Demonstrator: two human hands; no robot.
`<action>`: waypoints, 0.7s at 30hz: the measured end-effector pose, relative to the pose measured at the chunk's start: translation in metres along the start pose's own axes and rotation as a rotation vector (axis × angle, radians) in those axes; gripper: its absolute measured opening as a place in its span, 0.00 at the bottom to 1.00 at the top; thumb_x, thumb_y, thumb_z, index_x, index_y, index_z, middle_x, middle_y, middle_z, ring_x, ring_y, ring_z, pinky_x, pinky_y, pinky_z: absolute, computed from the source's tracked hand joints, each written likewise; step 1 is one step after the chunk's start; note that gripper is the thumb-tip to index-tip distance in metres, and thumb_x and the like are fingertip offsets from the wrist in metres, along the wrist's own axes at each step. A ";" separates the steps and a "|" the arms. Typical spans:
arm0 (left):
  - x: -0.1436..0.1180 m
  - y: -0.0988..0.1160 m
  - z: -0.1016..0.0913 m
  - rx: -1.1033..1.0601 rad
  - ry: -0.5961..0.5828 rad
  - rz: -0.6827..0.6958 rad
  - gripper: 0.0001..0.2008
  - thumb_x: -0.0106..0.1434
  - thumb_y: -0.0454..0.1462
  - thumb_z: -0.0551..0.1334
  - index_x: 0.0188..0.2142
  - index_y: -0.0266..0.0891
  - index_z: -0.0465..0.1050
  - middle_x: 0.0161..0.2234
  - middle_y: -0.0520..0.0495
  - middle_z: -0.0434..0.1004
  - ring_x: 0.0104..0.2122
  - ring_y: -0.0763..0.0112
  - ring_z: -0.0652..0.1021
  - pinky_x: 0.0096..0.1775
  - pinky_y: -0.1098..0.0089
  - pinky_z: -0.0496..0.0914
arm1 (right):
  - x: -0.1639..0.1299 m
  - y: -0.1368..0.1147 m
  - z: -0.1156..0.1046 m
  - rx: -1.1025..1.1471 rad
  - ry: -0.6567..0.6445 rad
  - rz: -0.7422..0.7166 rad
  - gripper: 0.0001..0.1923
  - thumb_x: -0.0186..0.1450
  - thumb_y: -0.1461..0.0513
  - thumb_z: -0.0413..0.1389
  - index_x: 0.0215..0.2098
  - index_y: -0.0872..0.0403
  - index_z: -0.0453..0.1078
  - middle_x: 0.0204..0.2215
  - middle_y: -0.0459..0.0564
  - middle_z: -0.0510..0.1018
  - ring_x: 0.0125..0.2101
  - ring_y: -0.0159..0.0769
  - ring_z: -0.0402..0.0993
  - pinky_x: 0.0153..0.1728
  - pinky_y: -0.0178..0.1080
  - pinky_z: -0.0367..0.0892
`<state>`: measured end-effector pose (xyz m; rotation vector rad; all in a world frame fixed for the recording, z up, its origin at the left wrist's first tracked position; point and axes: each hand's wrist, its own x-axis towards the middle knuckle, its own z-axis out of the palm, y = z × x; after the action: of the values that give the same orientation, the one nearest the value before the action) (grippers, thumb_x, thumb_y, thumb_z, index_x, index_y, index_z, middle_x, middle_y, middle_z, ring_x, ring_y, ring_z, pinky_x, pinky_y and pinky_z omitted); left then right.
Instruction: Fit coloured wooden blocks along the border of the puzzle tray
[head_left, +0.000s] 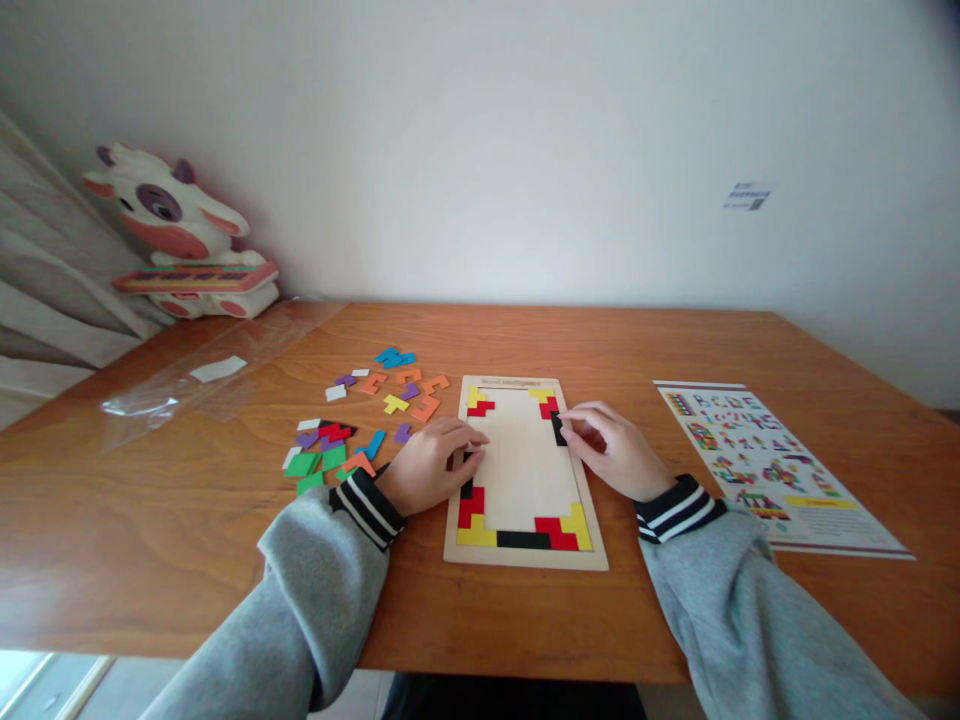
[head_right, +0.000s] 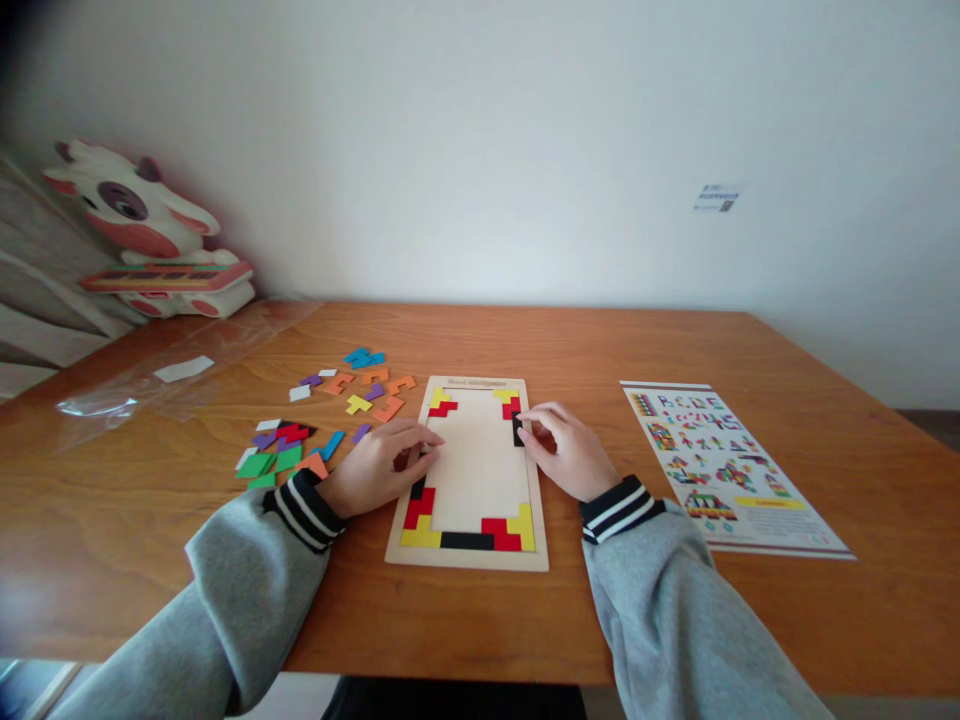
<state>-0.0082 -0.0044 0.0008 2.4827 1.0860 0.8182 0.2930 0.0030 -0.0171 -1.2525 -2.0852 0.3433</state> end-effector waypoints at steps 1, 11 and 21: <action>0.000 0.000 0.000 0.006 -0.002 -0.001 0.06 0.68 0.36 0.59 0.42 0.40 0.75 0.39 0.48 0.79 0.36 0.70 0.78 0.42 0.70 0.74 | 0.000 0.000 0.000 -0.003 0.006 0.009 0.11 0.70 0.56 0.54 0.47 0.51 0.73 0.43 0.53 0.77 0.33 0.37 0.77 0.35 0.41 0.77; -0.002 -0.019 -0.013 0.516 0.175 -0.285 0.14 0.69 0.36 0.54 0.50 0.37 0.73 0.50 0.36 0.73 0.50 0.52 0.73 0.50 0.54 0.71 | 0.000 0.000 -0.001 -0.036 0.042 0.040 0.10 0.70 0.56 0.53 0.46 0.50 0.71 0.42 0.53 0.77 0.30 0.36 0.76 0.31 0.41 0.75; -0.009 -0.033 -0.028 0.643 0.053 -0.498 0.23 0.69 0.48 0.55 0.57 0.36 0.68 0.56 0.34 0.71 0.54 0.46 0.72 0.53 0.51 0.70 | 0.000 0.002 0.000 -0.041 0.062 0.045 0.11 0.70 0.55 0.53 0.47 0.51 0.71 0.42 0.53 0.77 0.29 0.36 0.75 0.32 0.42 0.74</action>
<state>-0.0491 0.0120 0.0034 2.4489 2.1418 0.4222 0.2942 0.0036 -0.0183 -1.3193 -2.0228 0.2797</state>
